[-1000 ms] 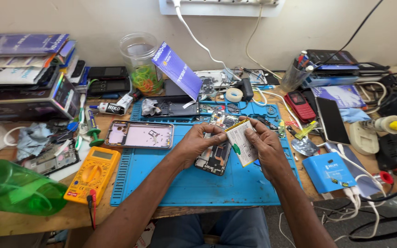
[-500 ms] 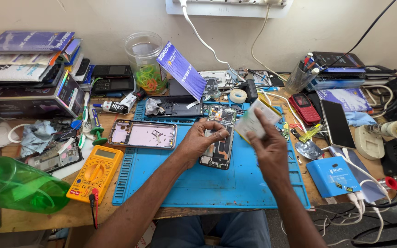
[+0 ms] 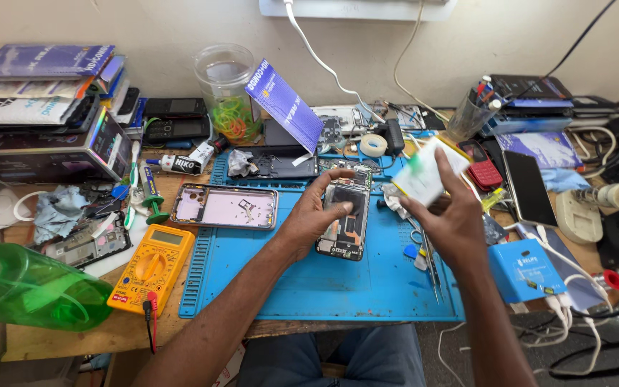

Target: The person disassembles a smartphone, removes the battery, and uses a small hammer to tap components on the motherboard. The person then reinserts the battery and continues to handle the phone's internal parts.

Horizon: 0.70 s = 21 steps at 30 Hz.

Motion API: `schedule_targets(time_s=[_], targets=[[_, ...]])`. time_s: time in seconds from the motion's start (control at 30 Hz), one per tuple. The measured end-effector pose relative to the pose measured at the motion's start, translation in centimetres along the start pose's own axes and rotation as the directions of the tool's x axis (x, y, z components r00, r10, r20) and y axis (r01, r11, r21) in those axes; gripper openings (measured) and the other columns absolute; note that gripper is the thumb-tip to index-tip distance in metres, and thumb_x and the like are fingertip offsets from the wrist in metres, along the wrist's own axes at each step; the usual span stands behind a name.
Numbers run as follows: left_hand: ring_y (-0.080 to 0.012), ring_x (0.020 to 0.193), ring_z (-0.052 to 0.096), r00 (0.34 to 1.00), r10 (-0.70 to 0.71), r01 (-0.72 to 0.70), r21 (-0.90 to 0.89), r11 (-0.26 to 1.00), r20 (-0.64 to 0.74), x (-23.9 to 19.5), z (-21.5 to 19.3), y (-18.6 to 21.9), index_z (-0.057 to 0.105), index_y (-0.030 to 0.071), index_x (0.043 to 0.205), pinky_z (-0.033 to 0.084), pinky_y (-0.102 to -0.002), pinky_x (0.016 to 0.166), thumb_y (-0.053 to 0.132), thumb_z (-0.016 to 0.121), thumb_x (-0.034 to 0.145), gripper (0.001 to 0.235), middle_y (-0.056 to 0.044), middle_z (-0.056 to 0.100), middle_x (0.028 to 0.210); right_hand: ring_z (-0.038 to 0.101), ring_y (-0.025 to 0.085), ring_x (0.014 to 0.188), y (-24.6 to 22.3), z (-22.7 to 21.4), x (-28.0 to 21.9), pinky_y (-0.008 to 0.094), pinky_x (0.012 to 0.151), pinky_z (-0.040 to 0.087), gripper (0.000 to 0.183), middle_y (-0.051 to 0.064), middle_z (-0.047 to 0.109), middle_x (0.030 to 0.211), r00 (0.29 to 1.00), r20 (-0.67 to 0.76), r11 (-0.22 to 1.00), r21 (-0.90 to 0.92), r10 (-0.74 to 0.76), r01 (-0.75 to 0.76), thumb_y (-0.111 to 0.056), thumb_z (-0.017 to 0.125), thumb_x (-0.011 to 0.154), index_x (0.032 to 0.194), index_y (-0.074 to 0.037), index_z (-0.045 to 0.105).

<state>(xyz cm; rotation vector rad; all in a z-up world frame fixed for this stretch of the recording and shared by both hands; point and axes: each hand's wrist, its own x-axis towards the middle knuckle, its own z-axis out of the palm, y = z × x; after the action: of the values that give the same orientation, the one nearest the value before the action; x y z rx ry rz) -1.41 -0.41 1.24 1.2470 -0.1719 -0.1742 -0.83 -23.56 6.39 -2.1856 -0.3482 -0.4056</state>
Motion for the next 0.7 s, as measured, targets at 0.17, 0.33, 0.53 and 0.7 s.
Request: schedule_targets(time_s=[0.17,0.33,0.53,0.7], targets=[[-0.0143,0.104,0.068,0.99,0.081,-0.077,0.04,0.996,-0.119,-0.1,0.5,1.2,0.035,0.017,0.151,0.065,-0.029,0.084,-0.019,0.051,0.077,0.084,-0.01,0.056,0.132,0.07,0.024,0.111,1.9,-2.0,-2.4,0.035,0.089,0.055,0.061,0.021,0.071,0.129,0.994,-0.079,0.99,-0.127,-0.077,0.067,-0.014,0.071,0.097,0.154,-0.012,0.053],[-0.0143,0.111,0.065,0.973,0.212,-0.211,0.023,0.977,-0.091,0.1,0.5,0.6,0.034,0.015,0.156,0.064,-0.027,0.089,-0.02,0.052,0.081,0.085,-0.014,0.055,0.138,0.063,0.033,0.081,2.1,-1.9,-3.9,0.038,0.072,0.056,0.062,0.026,0.076,0.101,0.945,-0.03,0.939,-0.104,0.327,-0.328,-0.01,0.064,0.101,0.159,-0.023,0.047],[-0.0176,0.103,0.072,0.984,0.102,-0.111,-0.056,0.992,-0.143,0.4,0.2,0.5,0.032,0.016,0.154,0.069,-0.03,0.075,-0.016,0.047,0.081,0.082,-0.014,0.055,0.137,0.067,0.012,0.098,2.4,-1.4,-3.8,0.03,0.083,0.06,0.065,0.014,0.067,0.132,0.989,0.01,0.915,0.378,0.148,-0.141,-0.004,0.054,0.097,0.16,-0.017,0.042],[-0.018,0.104,0.071,0.976,0.128,-0.136,-0.034,0.99,-0.178,0.2,0.2,-0.2,0.03,0.018,0.155,0.068,-0.031,0.078,-0.017,0.05,0.082,0.083,-0.014,0.055,0.136,0.066,0.016,0.111,2.6,-0.4,-4.5,0.031,0.095,0.058,0.064,0.02,0.066,0.136,0.987,0.102,0.858,0.488,0.125,-0.158,0.005,0.057,0.098,0.16,-0.007,0.046]])
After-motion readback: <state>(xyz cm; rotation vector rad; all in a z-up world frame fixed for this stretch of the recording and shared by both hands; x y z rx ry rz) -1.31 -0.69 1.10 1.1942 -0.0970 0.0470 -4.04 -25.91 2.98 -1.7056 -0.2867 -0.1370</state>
